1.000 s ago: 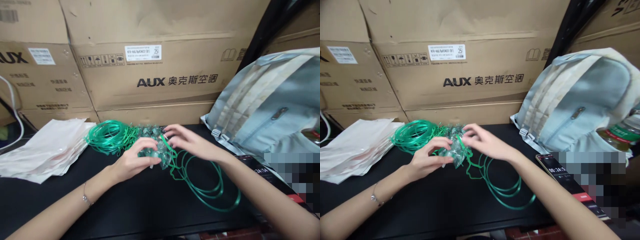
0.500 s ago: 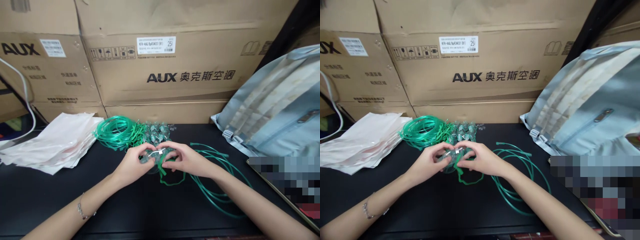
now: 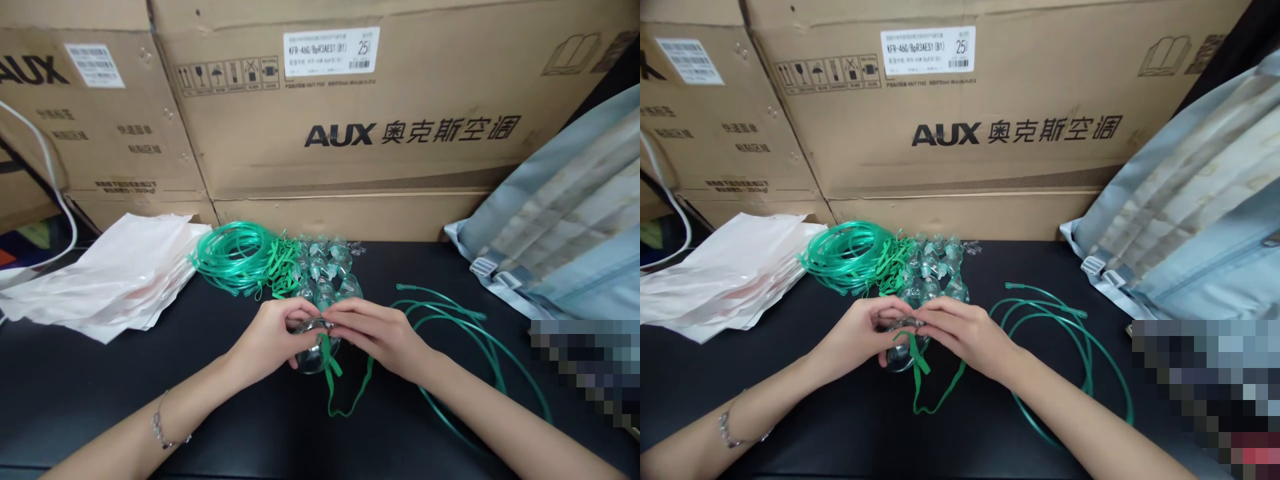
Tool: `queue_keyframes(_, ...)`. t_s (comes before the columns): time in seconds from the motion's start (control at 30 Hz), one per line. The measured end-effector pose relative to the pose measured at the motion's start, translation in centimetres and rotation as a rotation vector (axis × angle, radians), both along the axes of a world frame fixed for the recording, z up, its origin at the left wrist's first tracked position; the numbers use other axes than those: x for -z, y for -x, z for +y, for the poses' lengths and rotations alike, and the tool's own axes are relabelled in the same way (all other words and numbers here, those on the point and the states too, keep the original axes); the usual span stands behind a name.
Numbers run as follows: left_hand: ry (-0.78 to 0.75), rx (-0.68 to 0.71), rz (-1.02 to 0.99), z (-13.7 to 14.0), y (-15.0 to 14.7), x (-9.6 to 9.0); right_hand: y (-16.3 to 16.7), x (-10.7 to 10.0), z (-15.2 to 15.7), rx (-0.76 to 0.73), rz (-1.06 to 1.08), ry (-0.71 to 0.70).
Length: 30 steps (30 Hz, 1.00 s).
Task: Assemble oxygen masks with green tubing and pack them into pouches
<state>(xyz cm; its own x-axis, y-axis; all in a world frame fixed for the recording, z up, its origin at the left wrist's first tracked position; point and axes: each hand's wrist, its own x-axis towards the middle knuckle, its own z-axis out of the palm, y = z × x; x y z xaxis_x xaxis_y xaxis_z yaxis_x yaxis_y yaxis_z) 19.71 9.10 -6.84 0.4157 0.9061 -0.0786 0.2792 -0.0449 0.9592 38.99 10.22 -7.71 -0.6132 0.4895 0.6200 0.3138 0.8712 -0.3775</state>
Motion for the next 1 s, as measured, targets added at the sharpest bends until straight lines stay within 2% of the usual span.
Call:
queue_keyframes(0.17,0.058,-0.044,0.027,-0.3,-0.3,-0.1,0.0,0.1,0.0,-0.064,0.004,0.01)
queue_keyframes(0.37,0.224,-0.024,-0.006,-0.3,-0.4,-0.8,-0.2,-0.4,0.0,-0.107,-0.064,0.039)
queue_keyframes(0.43,0.26,-0.029,-0.023,-0.1,-0.3,-0.8,-0.3,-0.5,0.0,-0.101,-0.108,-0.038)
queue_keyframes(0.63,0.3,-0.024,-0.043,-0.1,-0.7,-0.1,-0.3,-0.5,-0.3,0.005,-0.222,-0.471)
queue_keyframes(0.7,0.31,-0.019,-0.032,-0.2,-1.0,0.2,-0.4,-0.5,-0.4,0.017,-0.241,-0.53)
queue_keyframes(0.77,0.281,-0.019,-0.007,-0.3,-1.1,0.4,-0.5,-0.5,-0.3,0.016,-0.249,-0.506)
queue_keyframes(0.93,0.015,0.033,-0.003,-0.7,-0.8,0.0,-0.7,-0.5,-0.1,-0.032,-0.214,-0.218)
queue_keyframes(1.0,-0.007,0.066,-0.014,-0.7,-0.5,-0.3,-0.7,-0.8,-0.2,-0.066,-0.174,-0.114)
